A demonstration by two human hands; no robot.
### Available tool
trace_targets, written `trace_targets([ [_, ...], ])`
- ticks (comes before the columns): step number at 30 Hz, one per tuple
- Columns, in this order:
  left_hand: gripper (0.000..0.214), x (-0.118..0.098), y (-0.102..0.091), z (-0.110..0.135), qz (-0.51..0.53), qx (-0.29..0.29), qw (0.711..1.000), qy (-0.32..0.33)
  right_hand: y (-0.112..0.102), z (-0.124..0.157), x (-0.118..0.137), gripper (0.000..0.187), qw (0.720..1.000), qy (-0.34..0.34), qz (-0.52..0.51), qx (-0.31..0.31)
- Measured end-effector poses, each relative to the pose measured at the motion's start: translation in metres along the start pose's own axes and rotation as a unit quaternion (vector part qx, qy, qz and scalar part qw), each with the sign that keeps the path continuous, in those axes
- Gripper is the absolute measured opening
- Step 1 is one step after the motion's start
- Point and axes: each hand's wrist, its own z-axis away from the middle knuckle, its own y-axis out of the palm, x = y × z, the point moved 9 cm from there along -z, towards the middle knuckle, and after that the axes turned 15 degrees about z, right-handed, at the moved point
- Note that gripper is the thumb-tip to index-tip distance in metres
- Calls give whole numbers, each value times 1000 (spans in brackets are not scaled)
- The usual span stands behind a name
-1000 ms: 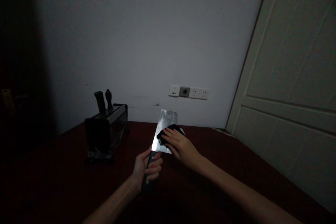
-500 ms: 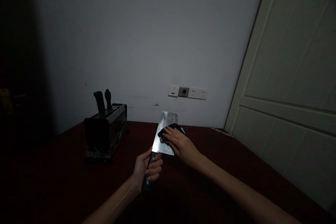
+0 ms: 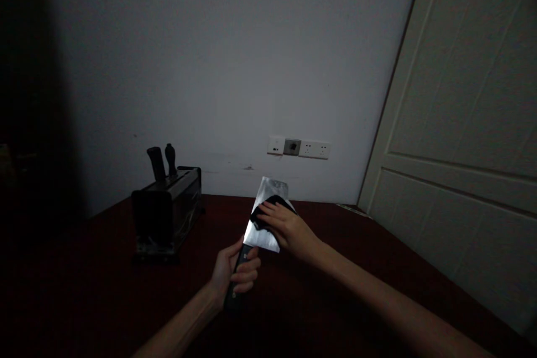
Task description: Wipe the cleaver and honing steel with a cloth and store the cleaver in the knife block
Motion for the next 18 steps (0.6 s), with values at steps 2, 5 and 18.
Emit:
trace_targets([
  [2, 30, 1, 1, 0, 0, 0, 1000, -2, -2, -5, -16, 35, 1000, 28, 4, -10],
  [5, 30, -1, 0, 0, 1, 4, 1000, -1, -2, -6, -7, 35, 1000, 1, -7, 5],
  [18, 34, -3, 6, -1, -20, -24, 999, 13, -10, -9, -23, 37, 1000, -28, 5, 2],
])
